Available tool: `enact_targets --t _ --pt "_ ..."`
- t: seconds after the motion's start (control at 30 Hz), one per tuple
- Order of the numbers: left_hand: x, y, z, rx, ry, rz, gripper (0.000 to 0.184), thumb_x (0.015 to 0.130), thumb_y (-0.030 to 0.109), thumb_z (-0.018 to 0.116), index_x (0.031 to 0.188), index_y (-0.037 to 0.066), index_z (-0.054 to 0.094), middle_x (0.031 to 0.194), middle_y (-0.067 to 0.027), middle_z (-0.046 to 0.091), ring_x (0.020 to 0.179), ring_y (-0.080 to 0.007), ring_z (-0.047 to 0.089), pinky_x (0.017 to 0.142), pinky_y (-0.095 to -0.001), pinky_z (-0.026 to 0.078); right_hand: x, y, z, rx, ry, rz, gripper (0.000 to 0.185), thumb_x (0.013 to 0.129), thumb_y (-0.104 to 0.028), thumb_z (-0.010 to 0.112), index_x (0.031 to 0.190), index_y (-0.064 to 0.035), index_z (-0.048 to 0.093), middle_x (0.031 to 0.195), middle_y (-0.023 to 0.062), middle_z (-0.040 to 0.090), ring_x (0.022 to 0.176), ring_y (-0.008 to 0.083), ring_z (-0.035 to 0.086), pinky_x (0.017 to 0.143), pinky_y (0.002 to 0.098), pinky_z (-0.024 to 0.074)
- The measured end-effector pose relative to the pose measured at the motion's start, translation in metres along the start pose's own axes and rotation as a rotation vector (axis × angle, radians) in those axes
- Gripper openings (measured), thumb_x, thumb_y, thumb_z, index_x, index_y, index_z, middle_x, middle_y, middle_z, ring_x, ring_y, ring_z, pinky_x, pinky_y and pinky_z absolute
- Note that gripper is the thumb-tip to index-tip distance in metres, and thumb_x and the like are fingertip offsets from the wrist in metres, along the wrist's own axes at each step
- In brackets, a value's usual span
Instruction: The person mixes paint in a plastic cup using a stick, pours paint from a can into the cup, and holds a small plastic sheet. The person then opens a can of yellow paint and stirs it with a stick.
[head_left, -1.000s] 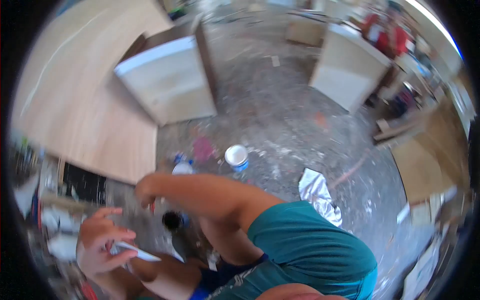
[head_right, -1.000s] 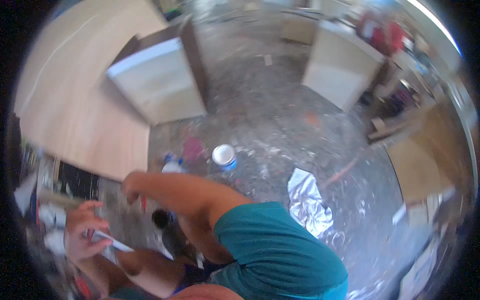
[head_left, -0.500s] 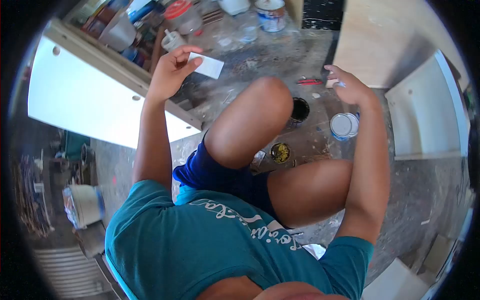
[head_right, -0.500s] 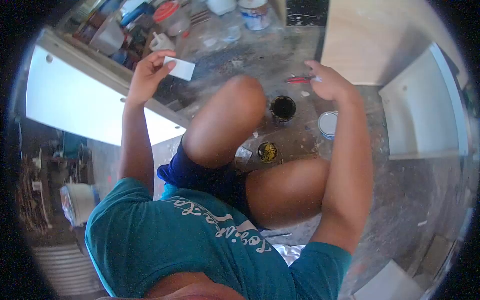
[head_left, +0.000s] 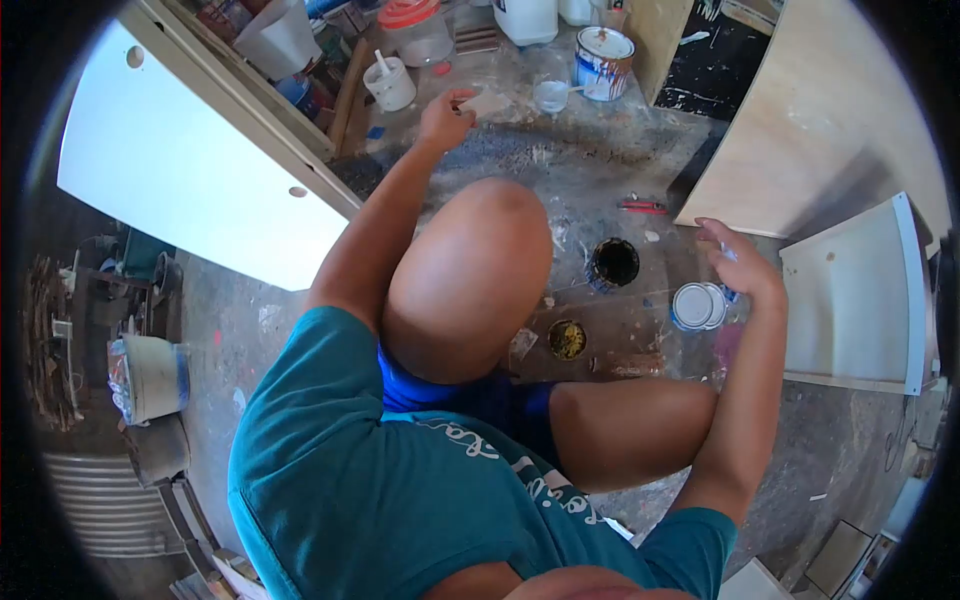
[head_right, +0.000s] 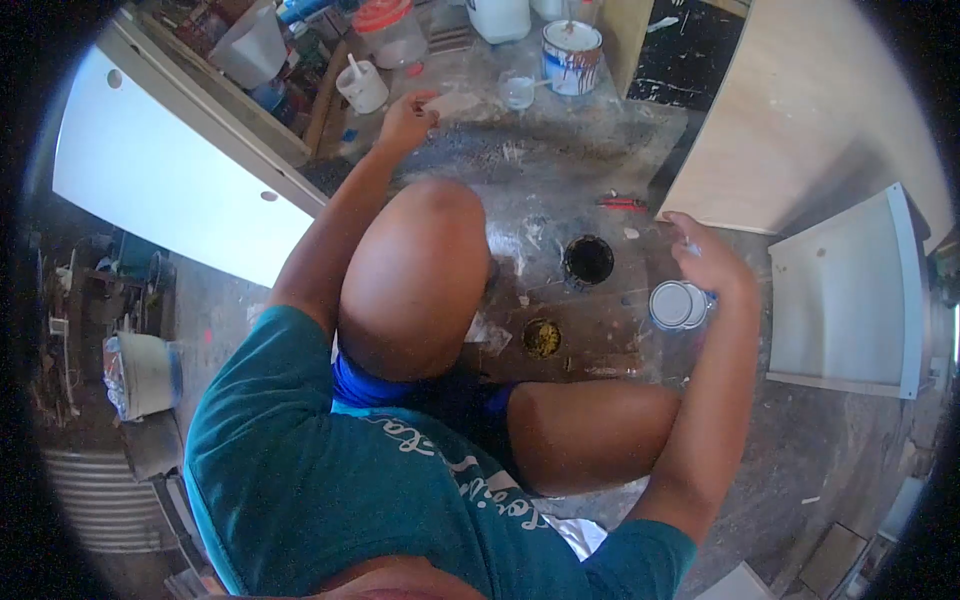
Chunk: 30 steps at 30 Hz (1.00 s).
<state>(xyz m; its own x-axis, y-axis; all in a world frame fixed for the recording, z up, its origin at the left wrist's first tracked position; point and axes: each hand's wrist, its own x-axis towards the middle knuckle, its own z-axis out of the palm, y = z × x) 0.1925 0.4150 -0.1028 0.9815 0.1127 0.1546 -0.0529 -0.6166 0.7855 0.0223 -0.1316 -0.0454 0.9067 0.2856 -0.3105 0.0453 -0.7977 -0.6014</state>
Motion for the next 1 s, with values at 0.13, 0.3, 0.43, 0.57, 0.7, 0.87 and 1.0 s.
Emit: enact_targets --t 0.13,0.3,0.43,0.57,0.7,0.87,1.0 --pt "0.027 0.004 0.000 0.289 -0.046 0.055 0.067 0.086 0.028 0.080 0.146 0.009 0.057 0.133 -0.0212 0.069 0.121 -0.0361 0.068 0.102 -0.0449 0.053 -0.006 -0.003 -0.004 0.020 -0.018 0.036 0.058 0.098 -0.004 0.057 0.155 -0.0062 0.048 0.151 0.0170 0.060 0.141 0.0281 0.056 0.117 0.0390 0.0432" --pt "0.033 0.003 0.007 0.443 0.056 0.201 0.079 0.086 0.034 0.081 0.153 0.009 0.048 0.157 -0.0269 0.047 0.139 -0.0435 0.053 0.112 -0.0510 0.046 -0.005 0.020 0.008 0.099 0.039 0.075 0.057 0.099 -0.007 0.059 0.155 -0.0034 0.048 0.153 0.0163 0.058 0.141 0.0269 0.056 0.117 0.0390 0.0440" --pt "0.044 0.026 0.011 0.397 0.000 0.297 0.075 0.088 0.038 0.081 0.151 0.008 0.052 0.153 -0.0264 0.050 0.140 -0.0436 0.052 0.113 -0.0516 0.046 -0.015 0.012 0.004 0.039 0.060 0.134 0.057 0.100 -0.009 0.061 0.155 -0.0050 0.049 0.153 0.0152 0.058 0.139 0.0275 0.057 0.115 0.0399 0.0460" --pt "0.075 0.061 0.031 0.317 0.020 0.483 0.072 0.089 0.043 0.080 0.147 0.007 0.056 0.146 -0.0261 0.055 0.138 -0.0435 0.053 0.112 -0.0516 0.046 -0.023 0.015 0.006 0.015 0.092 0.110 0.058 0.100 -0.010 0.063 0.156 -0.0081 0.049 0.147 0.0155 0.062 0.137 0.0291 0.058 0.113 0.0411 0.0480" --pt "0.094 0.125 0.046 0.334 -0.187 0.452 0.073 0.091 0.046 0.077 0.147 0.006 0.055 0.142 -0.0255 0.062 0.137 -0.0417 0.055 0.115 -0.0494 0.044 -0.033 0.014 0.008 0.072 0.129 0.032 0.058 0.100 -0.014 0.067 0.156 -0.0124 0.051 0.143 0.0180 0.065 0.134 0.0309 0.061 0.111 0.0413 0.0489" --pt "0.115 0.185 0.081 0.476 -0.221 0.594 0.075 0.088 0.044 0.080 0.149 0.009 0.054 0.143 -0.0249 0.059 0.136 -0.0416 0.055 0.114 -0.0506 0.046 -0.055 0.032 0.005 -0.020 0.119 0.155 0.062 0.097 -0.026 0.070 0.154 -0.0076 0.051 0.144 0.0219 0.065 0.135 0.0361 0.061 0.115 0.0433 0.0455" --pt "0.108 0.201 0.081 0.492 -0.194 0.701 0.071 0.087 0.042 0.080 0.146 0.010 0.056 0.141 -0.0199 0.061 0.132 -0.0393 0.060 0.110 -0.0493 0.050 -0.065 0.024 0.001 -0.037 0.125 0.241 0.062 0.097 -0.027 0.071 0.153 -0.0099 0.053 0.141 0.0223 0.066 0.132 0.0375 0.063 0.113 0.0441 0.0464"
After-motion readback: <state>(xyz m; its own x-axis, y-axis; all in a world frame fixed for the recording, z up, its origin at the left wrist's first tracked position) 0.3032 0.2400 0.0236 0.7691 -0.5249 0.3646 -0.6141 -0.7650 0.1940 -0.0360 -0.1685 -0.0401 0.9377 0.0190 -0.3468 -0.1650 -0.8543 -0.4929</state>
